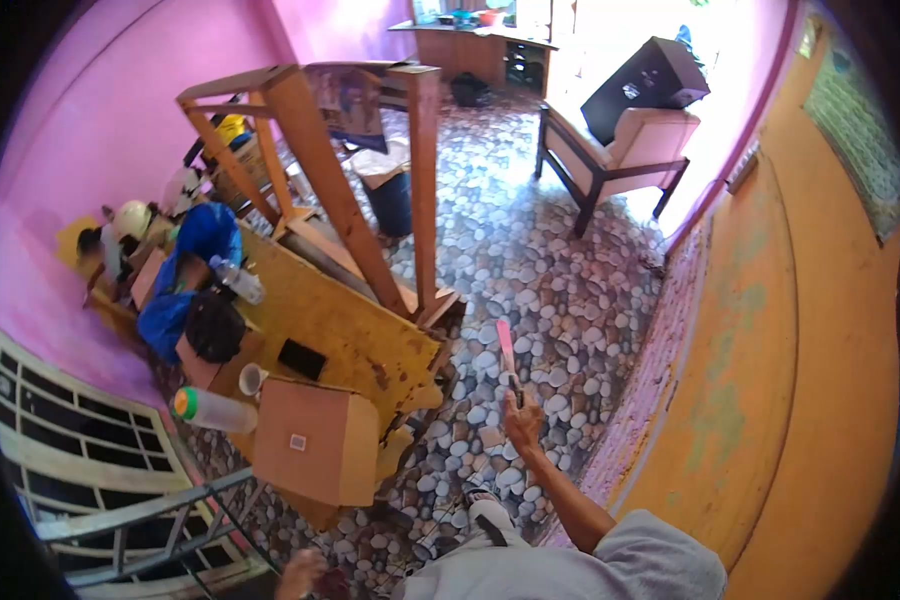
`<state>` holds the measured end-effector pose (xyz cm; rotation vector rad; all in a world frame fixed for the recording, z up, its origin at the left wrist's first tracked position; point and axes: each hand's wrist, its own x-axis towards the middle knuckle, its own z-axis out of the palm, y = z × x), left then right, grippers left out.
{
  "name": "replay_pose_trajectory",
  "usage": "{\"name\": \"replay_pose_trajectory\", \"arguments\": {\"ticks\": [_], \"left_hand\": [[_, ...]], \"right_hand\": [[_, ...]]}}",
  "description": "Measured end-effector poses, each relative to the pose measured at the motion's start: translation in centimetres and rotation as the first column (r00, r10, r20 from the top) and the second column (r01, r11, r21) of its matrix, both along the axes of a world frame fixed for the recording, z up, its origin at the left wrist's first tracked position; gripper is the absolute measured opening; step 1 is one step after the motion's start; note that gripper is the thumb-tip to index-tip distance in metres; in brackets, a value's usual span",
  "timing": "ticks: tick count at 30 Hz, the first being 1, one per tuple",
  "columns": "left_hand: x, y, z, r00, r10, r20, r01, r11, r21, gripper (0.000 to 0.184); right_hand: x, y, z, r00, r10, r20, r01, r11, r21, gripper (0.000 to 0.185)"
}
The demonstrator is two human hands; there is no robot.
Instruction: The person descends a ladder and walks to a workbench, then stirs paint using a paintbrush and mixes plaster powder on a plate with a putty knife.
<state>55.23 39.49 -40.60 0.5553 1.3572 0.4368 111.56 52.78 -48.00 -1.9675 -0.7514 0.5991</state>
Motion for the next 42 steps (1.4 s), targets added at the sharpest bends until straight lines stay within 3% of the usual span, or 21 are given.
{"name": "replay_pose_trajectory", "arguments": {"ticks": [1, 3, 4, 6, 9, 10, 14, 18, 21, 24, 27, 28, 29, 31, 33, 35, 37, 39, 42], "left_hand": [[-1.3, -1.0, -5.4, 0.997, -0.064, 0.032, 0.07, 0.971, -0.23, 0.049], [4.3, -3.1, -7.2, 0.923, -0.102, -0.372, -0.08, 0.892, -0.444, 0.054], [6.3, -2.5, -9.3, 0.892, -0.097, -0.441, -0.115, 0.896, -0.429, 0.053], [9.9, 0.4, -12.2, 0.904, -0.074, -0.421, -0.066, 0.949, -0.309, 0.053], [13.1, 3.3, -14.8, 0.925, -0.062, -0.376, -0.025, 0.974, -0.224, 0.051], [13.9, 3.9, -15.3, 0.929, -0.064, -0.363, -0.014, 0.978, -0.209, 0.051], [16.4, 4.7, -17.3, 0.94, -0.086, -0.331, 0.013, 0.976, -0.216, 0.049], [19.1, 6.8, -19.6, 0.938, -0.132, -0.321, 0.041, 0.961, -0.274, 0.047], [21.8, 10.1, -22.1, 0.936, -0.162, -0.313, 0.058, 0.947, -0.316, 0.046], [25.4, 14.8, -24.8, 0.931, -0.199, -0.307, 0.083, 0.932, -0.354, 0.045], [29.5, 21.7, -26.6, 0.931, -0.216, -0.295, 0.113, 0.938, -0.329, 0.044], [31.1, 24.3, -26.9, 0.932, -0.216, -0.291, 0.122, 0.943, -0.309, 0.043], [32.4, 26.9, -27.0, 0.935, -0.208, -0.289, 0.123, 0.951, -0.285, 0.043], [35.6, 32.4, -26.5, 0.94, -0.198, -0.277, 0.137, 0.965, -0.225, 0.042], [38.9, 37.6, -25.7, 0.946, -0.19, -0.263, 0.149, 0.974, -0.168, 0.041], [42.2, 42.9, -24.7, 0.951, -0.182, -0.248, 0.159, 0.981, -0.112, 0.04], [45.7, 47.9, -24.3, 0.953, -0.186, -0.24, 0.173, 0.982, -0.075, 0.039], [49.4, 52.5, -24.4, 0.954, -0.186, -0.236, 0.179, 0.982, -0.051, 0.038], [54.8, 59.2, -25.3, 0.953, -0.188, -0.24, 0.182, 0.982, -0.047, 0.037]], "right_hand": [[2.2, -0.9, -0.9, 0.998, -0.027, 0.052, 0.028, 1.0, -0.01, 0.031], [5.4, -2.8, 2.2, 0.99, -0.1, 0.1, 0.101, 0.995, -0.002, 0.032], [6.9, -3.6, 2.4, 0.988, -0.112, 0.108, 0.114, 0.993, -0.009, 0.032], [9.2, -4.8, 2.4, 0.94, -0.288, 0.181, 0.272, 0.956, 0.107, 0.03], [12.3, -6.6, 1.3, 0.924, -0.318, 0.213, 0.31, 0.948, 0.072, 0.031], [12.8, -6.6, 1.7, 0.923, -0.343, 0.175, 0.318, 0.935, 0.159, 0.033], [14.0, -6.3, 3.3, 0.917, -0.368, 0.157, 0.353, 0.929, 0.113, 0.032], [16.6, -4.0, 0.7, 0.918, -0.347, 0.191, 0.338, 0.938, 0.08, 0.032], [19.3, 0.2, -0.3, 0.908, -0.363, 0.208, 0.35, 0.931, 0.101, 0.032], [22.0, 5.5, 0.5, 0.936, -0.262, 0.234, 0.245, 0.965, 0.099, 0.032], [25.4, 12.0, 2.5, 0.954, -0.24, 0.181, 0.229, 0.97, 0.081, 0.032], [27.3, 13.9, 0.7, 0.954, -0.238, 0.183, 0.221, 0.969, 0.107, 0.033], [28.9, 15.8, 1.4, 0.954, -0.229, 0.196, 0.212, 0.972, 0.104, 0.033], [30.7, 19.7, 2.7, 0.971, -0.232, 0.052, 0.226, 0.969, 0.095, 0.032], [32.4, 23.1, 4.6, 0.973, -0.224, 0.049, 0.215, 0.966, 0.142, 0.032], [34.3, 26.4, 6.3, 0.966, -0.2, 0.163, 0.191, 0.979, 0.072, 0.031], [36.7, 29.8, 5.3, 0.96, -0.229, 0.161, 0.223, 0.973, 0.052, 0.031], [39.6, 33.3, 3.6, 0.977, -0.212, 0.016, 0.211, 0.974, 0.08, 0.032], [43.6, 40.1, 4.4, 0.985, -0.173, 0.013, 0.172, 0.983, 0.059, 0.033]]}}
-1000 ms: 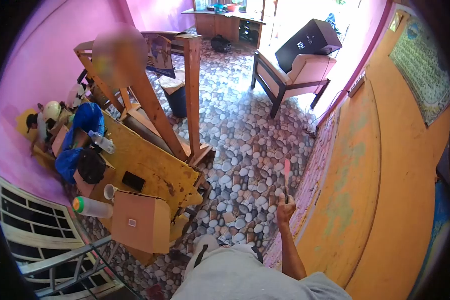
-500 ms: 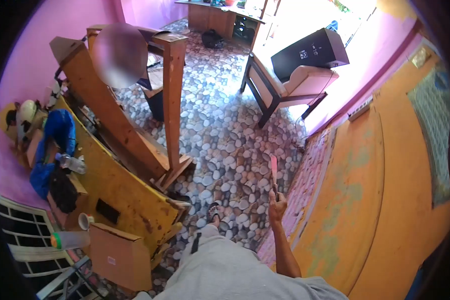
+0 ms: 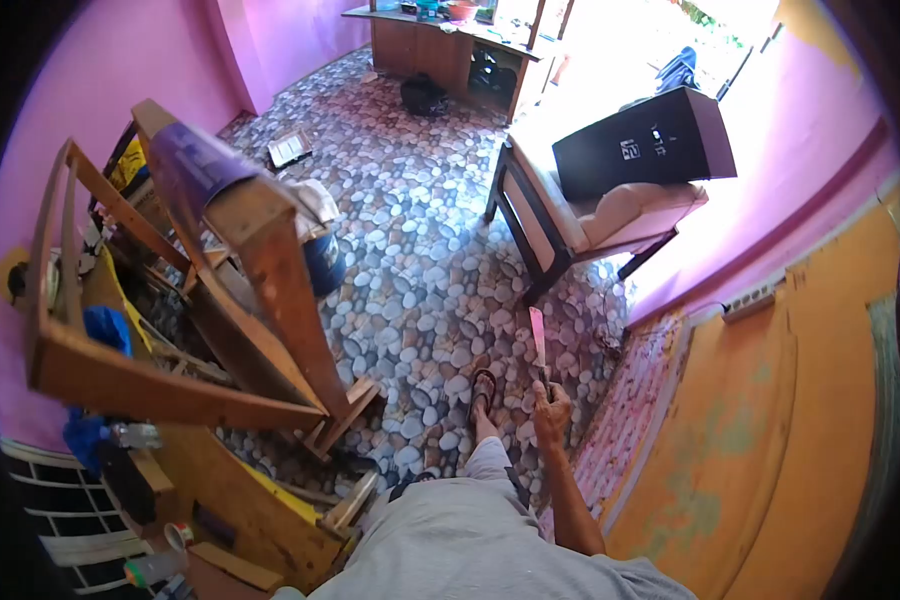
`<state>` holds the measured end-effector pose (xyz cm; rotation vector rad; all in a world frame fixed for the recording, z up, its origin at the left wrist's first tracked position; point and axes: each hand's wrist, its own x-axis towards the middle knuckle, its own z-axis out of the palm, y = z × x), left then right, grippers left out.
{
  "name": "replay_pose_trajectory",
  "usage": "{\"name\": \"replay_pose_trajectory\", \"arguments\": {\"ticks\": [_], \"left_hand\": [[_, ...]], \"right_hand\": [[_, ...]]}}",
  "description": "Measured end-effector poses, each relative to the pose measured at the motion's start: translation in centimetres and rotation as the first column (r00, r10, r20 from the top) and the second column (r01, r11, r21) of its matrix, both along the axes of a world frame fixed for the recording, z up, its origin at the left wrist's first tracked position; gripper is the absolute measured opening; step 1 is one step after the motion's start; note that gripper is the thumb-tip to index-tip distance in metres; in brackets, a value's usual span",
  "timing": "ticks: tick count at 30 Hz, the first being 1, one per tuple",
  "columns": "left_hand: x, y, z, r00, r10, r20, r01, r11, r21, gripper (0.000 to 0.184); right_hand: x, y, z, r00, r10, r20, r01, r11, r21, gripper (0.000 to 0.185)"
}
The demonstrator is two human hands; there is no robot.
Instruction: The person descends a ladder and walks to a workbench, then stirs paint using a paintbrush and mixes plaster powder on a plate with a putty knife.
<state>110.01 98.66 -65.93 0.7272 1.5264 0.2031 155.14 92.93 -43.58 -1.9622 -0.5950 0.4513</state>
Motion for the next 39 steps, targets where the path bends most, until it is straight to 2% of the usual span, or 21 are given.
{"name": "replay_pose_trajectory", "arguments": {"ticks": [1, 4, 5, 7, 9, 13, 16, 17, 21, 22, 23, 25, 27, 28, 30, 33, 34, 35, 37, 39], "left_hand": [[1.7, 1.9, -0.4, 1.0, 0.0, -0.009, 0.0, 1.0, -0.006, 0.037], [6.7, 6.9, -1.6, 0.999, 0.013, -0.036, -0.015, 0.999, -0.051, 0.035], [8.3, 8.3, -1.7, 0.998, 0.027, -0.048, -0.03, 0.997, -0.071, 0.035], [11.0, 11.0, -1.4, 0.996, 0.057, -0.072, -0.065, 0.991, -0.113, 0.034], [13.6, 14.0, -0.8, 0.991, 0.103, -0.086, -0.113, 0.985, -0.129, 0.033], [18.8, 20.8, -0.1, 0.978, 0.186, -0.089, -0.197, 0.972, -0.128, 0.032], [22.5, 26.7, -1.4, 0.971, 0.223, -0.091, -0.234, 0.963, -0.137, 0.03], [23.7, 28.8, -2.2, 0.97, 0.226, -0.089, -0.237, 0.961, -0.145, 0.03], [27.7, 38.3, -6.0, 0.978, 0.184, -0.094, -0.199, 0.962, -0.187, 0.028], [28.6, 41.2, -6.7, 0.985, 0.146, -0.09, -0.161, 0.969, -0.185, 0.028], [29.5, 44.2, -7.2, 0.991, 0.104, -0.082, -0.117, 0.977, -0.178, 0.027], [30.6, 50.6, -7.8, 0.998, -0.049, -0.043, 0.045, 0.996, -0.082, 0.027], [30.7, 58.3, -8.5, 0.967, -0.249, 0.053, 0.233, 0.949, 0.215, 0.026], [30.8, 62.4, -8.3, 0.962, -0.266, 0.066, 0.236, 0.925, 0.297, 0.025], [30.8, 72.2, -7.7, 0.979, -0.195, 0.061, 0.164, 0.929, 0.332, 0.025], [34.7, 88.2, -4.0, 0.996, 0.085, -0.018, -0.079, 0.975, 0.208, 0.023], [35.6, 93.2, -2.5, 0.962, 0.149, 0.23, -0.185, 0.972, 0.144, 0.026], [37.8, 97.2, -1.7, 0.985, 0.156, -0.077, -0.137, 0.969, 0.206, 0.031], [41.9, 103.5, -0.6, 0.949, 0.315, 0.022, -0.308, 0.91, 0.279, 0.03], [45.3, 108.0, -0.7, 0.967, 0.251, -0.036, -0.24, 0.953, 0.188, 0.035]], "right_hand": [[1.4, 2.3, 0.1, 1.0, 0.023, 0.011, -0.023, 0.999, 0.022, 0.033], [8.0, 9.9, -5.1, 0.998, 0.048, 0.03, -0.05, 0.997, 0.057, 0.031], [9.8, 12.5, -5.2, 0.998, 0.053, 0.024, -0.055, 0.994, 0.094, 0.03], [13.4, 17.9, -4.5, 0.998, 0.043, -0.048, -0.041, 0.998, 0.044, 0.029], [17.0, 24.1, -2.9, 0.989, 0.13, 0.064, -0.132, 0.991, 0.031, 0.027], [22.7, 36.7, -1.0, 0.97, 0.201, 0.137, -0.219, 0.966, 0.139, 0.027], [25.5, 46.0, -2.6, 0.968, 0.238, 0.084, -0.249, 0.953, 0.173, 0.026], [26.3, 49.0, -3.1, 0.965, 0.26, 0.035, -0.262, 0.948, 0.182, 0.026], [28.9, 60.5, -4.6, 0.944, 0.327, 0.034, -0.329, 0.936, 0.124, 0.027], [29.7, 63.4, -5.1, 0.937, 0.316, 0.148, -0.332, 0.938, 0.099, 0.028], [30.7, 66.3, -5.6, 0.939, 0.307, 0.152, -0.323, 0.941, 0.096, 0.028], [32.6, 71.5, -6.0, 0.96, 0.246, 0.137, -0.261, 0.959, 0.113, 0.029], [35.0, 76.3, -3.6, 0.957, 0.235, 0.171, -0.259, 0.956, 0.136, 0.027], [36.4, 78.6, -2.8, 0.97, 0.201, 0.136, -0.217, 0.969, 0.117, 0.026], [39.1, 83.1, -2.8, 0.989, 0.134, 0.053, -0.14, 0.984, 0.114, 0.024], [44.1, 89.8, -5.6, 0.99, 0.109, 0.093, -0.121, 0.984, 0.129, 0.024], [45.7, 92.0, -6.6, 0.995, 0.096, 0.01, -0.097, 0.993, 0.071, 0.025], [47.3, 94.6, -7.9, 0.996, 0.094, 0.004, -0.094, 0.993, 0.073, 0.025], [50.1, 99.7, -9.7, 0.998, 0.056, -0.04, -0.056, 0.998, 0.011, 0.027], [53.4, 105.9, -10.9, 1.0, 0.016, 0.006, -0.016, 1.0, 0.012, 0.03]]}}
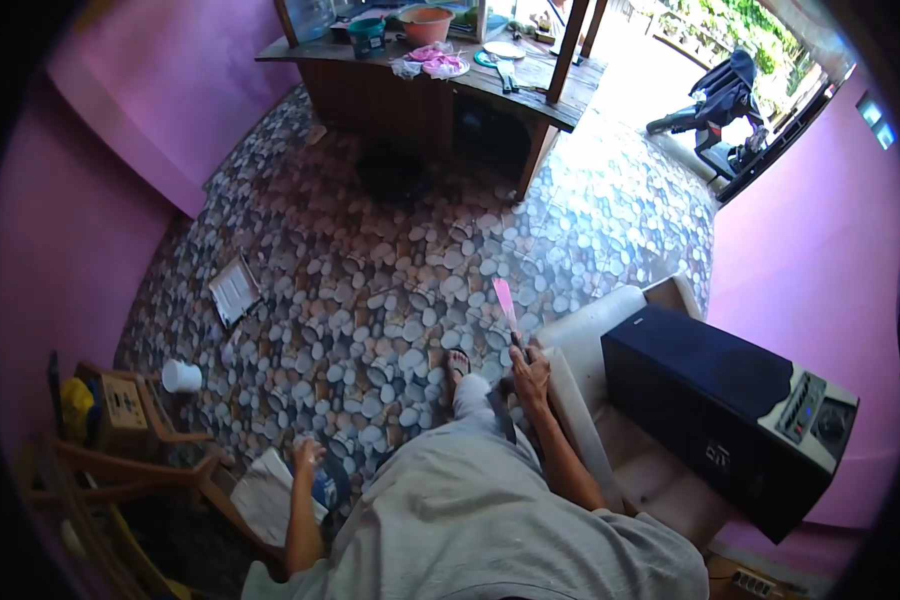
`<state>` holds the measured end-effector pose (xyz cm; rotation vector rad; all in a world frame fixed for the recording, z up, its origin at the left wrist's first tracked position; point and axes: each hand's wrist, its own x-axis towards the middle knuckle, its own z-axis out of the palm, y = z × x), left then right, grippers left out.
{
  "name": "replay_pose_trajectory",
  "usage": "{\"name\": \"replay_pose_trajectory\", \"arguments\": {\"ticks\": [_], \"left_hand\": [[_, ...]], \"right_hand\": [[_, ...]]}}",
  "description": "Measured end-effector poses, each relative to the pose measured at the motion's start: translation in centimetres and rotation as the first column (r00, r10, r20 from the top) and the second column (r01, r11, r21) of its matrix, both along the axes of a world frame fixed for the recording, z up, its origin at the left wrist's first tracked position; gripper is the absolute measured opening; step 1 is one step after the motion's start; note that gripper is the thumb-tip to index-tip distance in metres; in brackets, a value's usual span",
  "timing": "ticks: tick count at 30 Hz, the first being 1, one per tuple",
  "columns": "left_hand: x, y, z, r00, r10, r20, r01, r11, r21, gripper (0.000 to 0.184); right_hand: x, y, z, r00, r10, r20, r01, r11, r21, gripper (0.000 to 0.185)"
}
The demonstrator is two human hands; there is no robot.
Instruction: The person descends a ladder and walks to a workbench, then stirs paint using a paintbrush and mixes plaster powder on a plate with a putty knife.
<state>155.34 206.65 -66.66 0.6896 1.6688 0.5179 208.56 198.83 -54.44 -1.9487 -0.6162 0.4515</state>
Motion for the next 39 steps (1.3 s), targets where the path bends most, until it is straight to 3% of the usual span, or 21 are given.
{"name": "replay_pose_trajectory", "arguments": {"ticks": [1, 2, 3, 6, 10, 12, 17, 20, 24, 25, 28, 32, 34, 39], "left_hand": [[1.4, 1.2, -0.2, 0.988, 0.093, 0.121, -0.092, 0.996, -0.018, 0.031], [4.4, 1.9, 0.8, 0.995, 0.083, 0.063, -0.08, 0.995, -0.053, 0.03], [6.5, 2.9, 0.8, 0.994, 0.102, 0.031, -0.099, 0.989, -0.106, 0.029], [12.1, 7.8, 1.7, 0.991, 0.077, 0.106, -0.058, 0.983, -0.172, 0.023], [18.0, 18.3, 3.3, 0.989, -0.026, 0.146, 0.063, 0.966, -0.25, 0.018], [23.3, 25.1, 5.8, 0.992, -0.094, 0.088, 0.106, 0.983, -0.151, 0.015], [34.8, 44.3, 7.6, 0.941, -0.279, 0.192, 0.285, 0.959, -0.004, 0.015], [44.3, 56.4, 10.3, 0.872, -0.41, 0.269, 0.398, 0.912, 0.098, 0.016], [58.9, 70.9, 15.4, 0.697, -0.644, 0.314, 0.591, 0.765, 0.256, 0.015], [62.7, 73.9, 16.2, 0.669, -0.684, 0.291, 0.62, 0.73, 0.288, 0.016], [73.6, 81.9, 17.7, 0.617, -0.756, 0.219, 0.678, 0.652, 0.339, 0.017], [85.7, 90.5, 14.7, 0.555, -0.821, 0.136, 0.704, 0.55, 0.45, 0.021], [90.9, 94.1, 11.6, 0.592, -0.782, 0.196, 0.653, 0.607, 0.452, 0.023], [103.2, 103.5, 7.2, 0.632, -0.729, -0.264, 0.727, 0.439, 0.527, 0.03]], "right_hand": [[1.8, 2.5, -1.5, 1.0, 0.01, -0.025, -0.011, 1.0, -0.02, 0.031], [3.4, 4.9, -2.4, 0.999, 0.022, -0.048, -0.024, 0.999, -0.039, 0.032], [4.5, 7.8, 0.1, 0.976, -0.002, -0.217, -0.003, 1.0, -0.023, 0.033], [8.6, 15.4, 3.2, 0.95, 0.017, -0.313, 0.015, 0.995, 0.099, 0.028], [13.9, 24.0, 5.3, 0.988, 0.023, -0.153, -0.014, 0.998, 0.056, 0.025], [16.3, 27.8, 3.6, 0.992, 0.013, -0.125, 0.0, 0.995, 0.103, 0.025], [19.3, 35.8, 1.3, 0.971, -0.078, -0.227, 0.085, 0.996, 0.023, 0.028], [21.0, 40.6, -0.6, 0.975, -0.118, -0.189, 0.106, 0.992, -0.072, 0.03], [23.7, 46.6, -0.3, 0.918, -0.24, -0.314, 0.226, 0.971, -0.082, 0.024], [24.6, 47.7, -0.7, 0.947, -0.225, -0.229, 0.209, 0.973, -0.096, 0.022], [26.6, 52.3, 2.2, 0.907, -0.286, -0.31, 0.268, 0.958, -0.1, 0.021], [30.7, 56.7, 2.2, 0.846, -0.346, -0.406, 0.303, 0.938, -0.168, 0.021], [33.3, 59.1, 1.3, 0.846, -0.355, -0.398, 0.306, 0.934, -0.182, 0.02], [42.0, 65.3, -2.1, 0.864, -0.322, -0.388, 0.264, 0.944, -0.196, 0.02]]}}
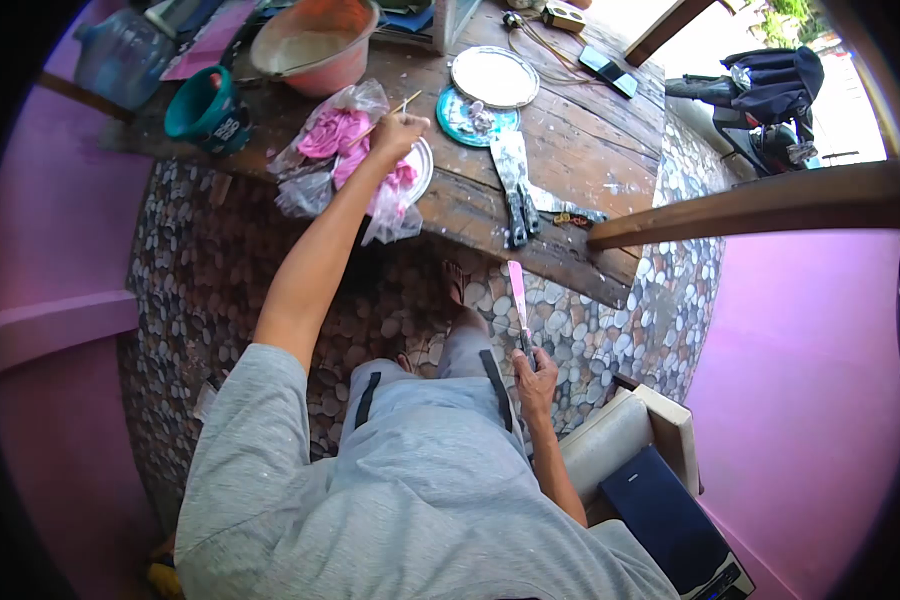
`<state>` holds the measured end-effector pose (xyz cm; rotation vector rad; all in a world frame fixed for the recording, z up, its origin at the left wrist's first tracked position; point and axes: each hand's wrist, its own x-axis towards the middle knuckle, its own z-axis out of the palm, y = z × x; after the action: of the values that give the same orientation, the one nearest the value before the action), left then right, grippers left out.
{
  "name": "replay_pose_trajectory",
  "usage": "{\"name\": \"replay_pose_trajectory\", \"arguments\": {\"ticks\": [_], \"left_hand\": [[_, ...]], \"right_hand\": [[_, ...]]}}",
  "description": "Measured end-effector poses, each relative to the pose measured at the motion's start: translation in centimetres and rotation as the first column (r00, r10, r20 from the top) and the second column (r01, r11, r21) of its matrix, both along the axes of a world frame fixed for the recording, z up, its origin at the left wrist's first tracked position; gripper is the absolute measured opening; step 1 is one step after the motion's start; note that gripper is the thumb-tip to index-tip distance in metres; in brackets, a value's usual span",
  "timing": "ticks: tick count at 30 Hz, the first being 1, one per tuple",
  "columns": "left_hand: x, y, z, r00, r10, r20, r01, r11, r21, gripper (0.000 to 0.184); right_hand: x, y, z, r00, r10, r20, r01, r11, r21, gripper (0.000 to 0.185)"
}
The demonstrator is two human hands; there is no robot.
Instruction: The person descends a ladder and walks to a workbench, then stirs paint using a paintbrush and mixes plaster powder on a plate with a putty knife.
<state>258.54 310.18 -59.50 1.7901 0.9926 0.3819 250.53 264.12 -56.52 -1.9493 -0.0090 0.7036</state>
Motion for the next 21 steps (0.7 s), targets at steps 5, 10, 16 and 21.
{"name": "replay_pose_trajectory", "arguments": {"ticks": [5, 10, 16, 21], "left_hand": [[9.5, 6.2, -4.2, 0.971, 0.051, -0.234, -0.033, 0.996, 0.079, 0.037], [14.1, 8.7, -6.2, 0.948, -0.071, -0.311, 0.094, 0.994, 0.059, 0.039], [16.1, 10.5, -7.6, 0.963, -0.181, -0.199, 0.122, 0.953, -0.276, 0.041], [16.5, 10.2, -6.6, 0.978, -0.163, -0.131, 0.093, 0.899, -0.427, 0.034]], "right_hand": [[7.9, 4.2, 0.3, 1.0, 0.007, -0.001, -0.008, 0.996, -0.087, 0.02], [11.9, 5.1, -1.6, 0.996, 0.017, 0.086, -0.008, 0.994, -0.112, 0.021], [15.0, 9.7, 0.7, 0.997, -0.081, -0.013, 0.079, 0.992, -0.103, 0.022], [16.4, 10.3, -0.4, 0.999, -0.047, 0.007, 0.047, 0.982, -0.183, 0.021]]}}
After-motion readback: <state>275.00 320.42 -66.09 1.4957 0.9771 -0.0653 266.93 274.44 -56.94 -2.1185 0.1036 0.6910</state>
